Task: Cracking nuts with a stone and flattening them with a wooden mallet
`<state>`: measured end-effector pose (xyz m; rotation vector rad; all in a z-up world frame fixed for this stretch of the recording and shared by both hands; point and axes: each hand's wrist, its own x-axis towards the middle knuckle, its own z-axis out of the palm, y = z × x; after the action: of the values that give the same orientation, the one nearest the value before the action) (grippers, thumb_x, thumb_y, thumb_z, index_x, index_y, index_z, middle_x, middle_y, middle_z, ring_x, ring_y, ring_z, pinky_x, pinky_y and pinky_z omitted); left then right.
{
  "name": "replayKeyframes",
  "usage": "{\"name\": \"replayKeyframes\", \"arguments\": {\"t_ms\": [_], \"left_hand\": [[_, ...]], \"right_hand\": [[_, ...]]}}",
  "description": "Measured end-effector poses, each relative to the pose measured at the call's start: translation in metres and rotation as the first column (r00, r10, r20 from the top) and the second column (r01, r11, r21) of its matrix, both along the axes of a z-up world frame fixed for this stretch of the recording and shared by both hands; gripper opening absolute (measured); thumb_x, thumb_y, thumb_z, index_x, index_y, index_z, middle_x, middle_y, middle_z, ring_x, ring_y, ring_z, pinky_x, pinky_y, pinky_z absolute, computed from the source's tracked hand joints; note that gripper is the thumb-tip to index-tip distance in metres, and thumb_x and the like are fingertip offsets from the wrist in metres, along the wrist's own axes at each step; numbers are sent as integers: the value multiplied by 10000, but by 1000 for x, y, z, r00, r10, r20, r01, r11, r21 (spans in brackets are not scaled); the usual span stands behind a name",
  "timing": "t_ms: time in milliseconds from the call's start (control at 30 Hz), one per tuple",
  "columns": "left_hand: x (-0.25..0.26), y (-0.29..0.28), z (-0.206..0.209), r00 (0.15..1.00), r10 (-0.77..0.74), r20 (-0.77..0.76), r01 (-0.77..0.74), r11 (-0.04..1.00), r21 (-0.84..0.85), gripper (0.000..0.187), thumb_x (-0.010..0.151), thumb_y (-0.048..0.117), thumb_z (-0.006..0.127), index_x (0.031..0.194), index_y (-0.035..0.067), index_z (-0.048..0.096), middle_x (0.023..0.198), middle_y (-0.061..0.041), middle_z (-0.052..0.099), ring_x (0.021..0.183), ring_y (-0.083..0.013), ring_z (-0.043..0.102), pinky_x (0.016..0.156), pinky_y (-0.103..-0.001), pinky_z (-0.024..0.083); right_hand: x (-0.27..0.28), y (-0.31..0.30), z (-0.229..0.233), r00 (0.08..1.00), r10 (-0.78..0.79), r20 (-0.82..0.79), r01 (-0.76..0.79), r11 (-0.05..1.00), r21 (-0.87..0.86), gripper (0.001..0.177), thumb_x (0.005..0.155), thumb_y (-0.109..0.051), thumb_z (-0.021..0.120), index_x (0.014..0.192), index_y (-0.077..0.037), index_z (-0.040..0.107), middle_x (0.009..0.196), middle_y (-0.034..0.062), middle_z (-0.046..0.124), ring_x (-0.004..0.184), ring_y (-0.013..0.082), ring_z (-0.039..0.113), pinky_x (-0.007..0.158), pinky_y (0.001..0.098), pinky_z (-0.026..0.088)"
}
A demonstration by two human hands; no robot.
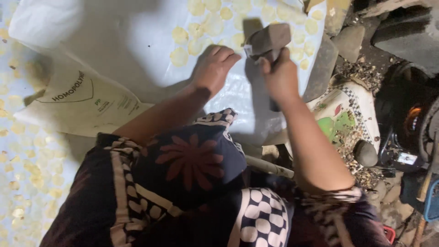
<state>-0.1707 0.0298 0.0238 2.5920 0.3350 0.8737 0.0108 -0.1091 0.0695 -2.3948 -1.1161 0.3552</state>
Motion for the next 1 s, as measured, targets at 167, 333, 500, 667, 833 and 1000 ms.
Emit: {"name": "replayKeyframes", "arguments": {"t_ms": [167,333,500,667,833,1000], "left_hand": [[24,-12,-13,971,207,-122,-217,973,-72,637,848,99,824,1403,149,514,1010,-14,763,951,-256,689,855,-377,519],[23,-13,-8,983,183,-6,-182,973,-140,673,901,97,782,1469,134,424,969,31,757,878,-256,691,792,-391,499],[-2,1,22,929,276,-246,-306,948,-92,386,974,-33,551,1349,54,576,828,-122,645,807,-311,615,756,-413,535],[-35,31,13,924,327,-201,-331,943,11,500,1077,340,585,1432,-12,571,1542,-221,482,1492,-397,262,1225,-607,81],[-28,33,19,885,297,-360,-311,950,19,610,1161,399,498,1622,6,434,1691,-164,188,1562,-341,78,1260,-594,4],[-23,33,21,869,277,-409,-297,955,14,655,1152,415,496,1664,25,371,1704,-150,130,1569,-337,43,1252,-617,-18]], "right_hand": [[-21,6,132,962,-74,-264,80,997,11,225,1094,-273,595,1036,-88,481,622,94,638,453,203,643,403,368,459],[-46,-19,164,990,137,10,-116,796,594,381,1181,-59,491,837,-30,330,668,139,495,528,236,573,486,375,399],[-44,-29,1,995,-38,-95,65,951,303,281,1048,-217,503,837,-66,609,785,65,564,751,204,475,627,471,392],[-44,-11,-2,997,74,-5,-74,982,-176,505,986,-339,622,1264,27,412,840,270,714,717,538,661,560,648,470],[-32,9,82,988,80,-135,-93,992,-87,342,996,-335,652,1075,-44,490,888,235,681,775,462,631,631,517,443],[-46,0,25,999,3,44,-9,990,138,385,1021,-332,648,1096,-13,447,693,268,644,585,517,604,495,569,398]]}}
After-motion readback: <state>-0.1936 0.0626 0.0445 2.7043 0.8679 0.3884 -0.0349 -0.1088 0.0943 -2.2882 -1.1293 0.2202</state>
